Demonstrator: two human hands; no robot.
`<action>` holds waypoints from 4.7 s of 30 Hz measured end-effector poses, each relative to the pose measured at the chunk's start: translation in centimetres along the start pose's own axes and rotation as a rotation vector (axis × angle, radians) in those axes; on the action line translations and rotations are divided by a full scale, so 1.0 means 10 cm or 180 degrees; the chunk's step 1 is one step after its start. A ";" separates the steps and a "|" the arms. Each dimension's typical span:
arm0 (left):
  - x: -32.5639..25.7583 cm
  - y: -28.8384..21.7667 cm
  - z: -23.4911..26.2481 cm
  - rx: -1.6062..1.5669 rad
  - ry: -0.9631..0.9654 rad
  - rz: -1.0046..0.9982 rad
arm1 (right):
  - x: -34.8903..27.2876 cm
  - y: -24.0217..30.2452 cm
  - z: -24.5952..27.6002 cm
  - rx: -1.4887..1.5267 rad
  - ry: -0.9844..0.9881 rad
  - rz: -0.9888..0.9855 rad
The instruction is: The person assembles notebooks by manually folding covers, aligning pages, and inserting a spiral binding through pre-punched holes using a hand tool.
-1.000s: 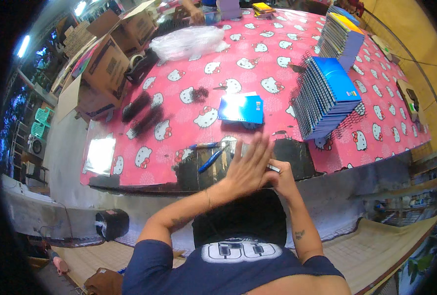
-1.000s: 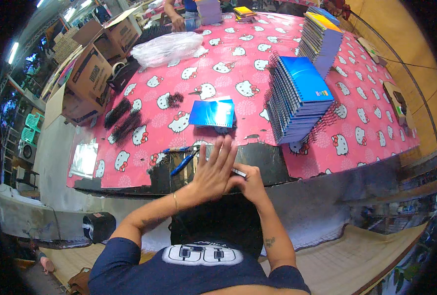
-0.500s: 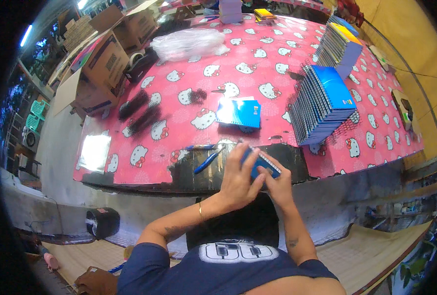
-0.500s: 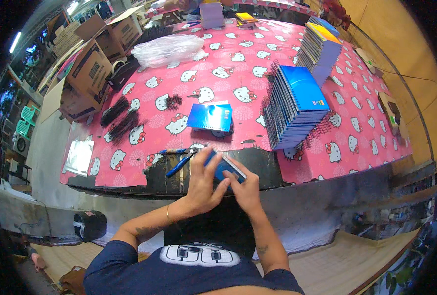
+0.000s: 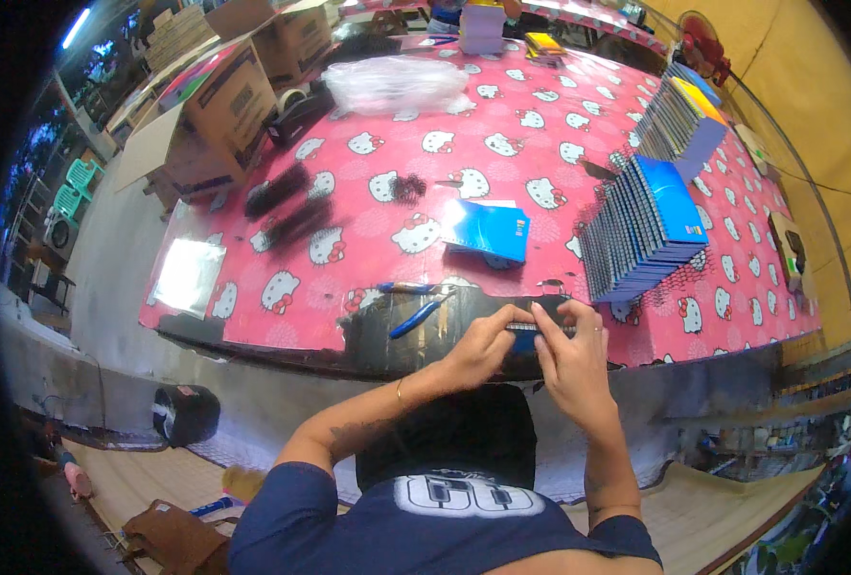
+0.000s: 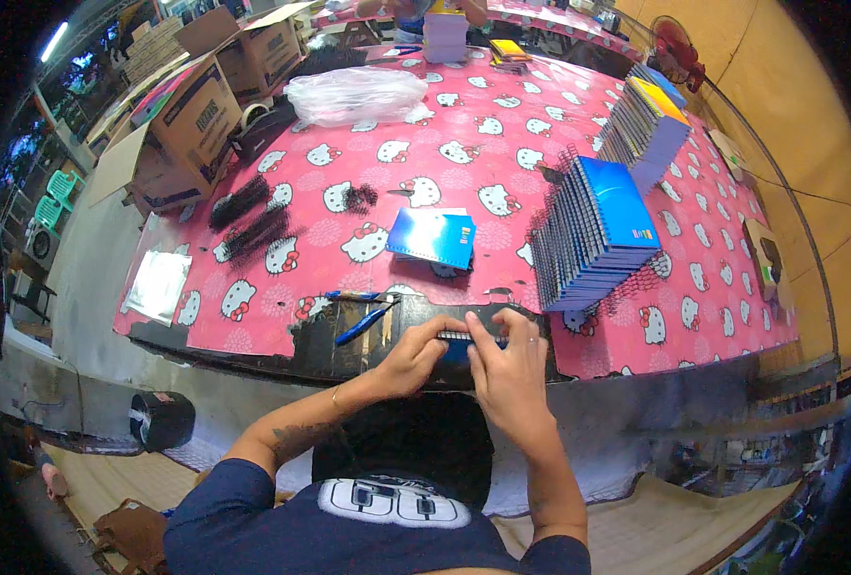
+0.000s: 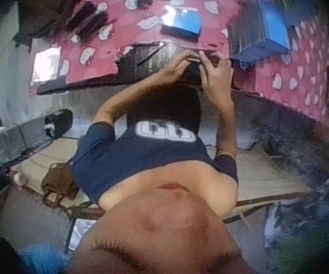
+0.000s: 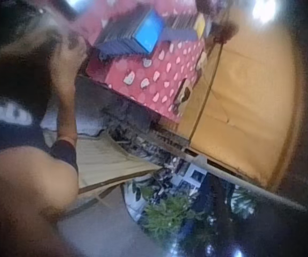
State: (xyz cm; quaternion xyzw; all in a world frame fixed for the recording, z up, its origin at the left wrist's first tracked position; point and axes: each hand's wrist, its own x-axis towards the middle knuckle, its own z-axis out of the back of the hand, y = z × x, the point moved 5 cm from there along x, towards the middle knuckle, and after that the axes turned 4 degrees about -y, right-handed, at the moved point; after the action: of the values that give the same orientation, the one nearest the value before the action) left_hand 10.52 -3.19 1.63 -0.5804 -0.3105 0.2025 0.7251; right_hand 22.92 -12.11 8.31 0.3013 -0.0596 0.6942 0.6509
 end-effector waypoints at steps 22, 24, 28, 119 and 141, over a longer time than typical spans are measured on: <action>-0.65 0.24 0.29 -0.2300 -0.0558 0.1965 | 0.09 -0.10 -0.46 0.0108 -0.0335 -0.0531; -0.61 0.25 0.25 -0.2450 -0.0531 0.2028 | 0.09 -0.08 -0.45 0.0117 -0.0346 -0.0532; -0.59 0.28 0.26 -0.2655 -0.0553 0.1983 | 0.10 -0.06 -0.45 0.0166 -0.0385 -0.0521; -0.25 0.65 2.99 0.4708 -0.1957 -0.0020 | -0.40 -0.52 -0.95 0.3656 -0.0506 -0.1657; -0.46 0.54 2.68 0.4591 -0.2144 0.0001 | -0.32 -0.62 -0.92 0.3425 0.0045 -0.1810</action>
State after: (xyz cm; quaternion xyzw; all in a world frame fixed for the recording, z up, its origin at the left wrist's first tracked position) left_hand -10.78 14.32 -1.03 0.1245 -0.3053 0.5183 0.7891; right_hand 25.51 -9.56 -2.66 0.5875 0.3868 0.4279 0.5676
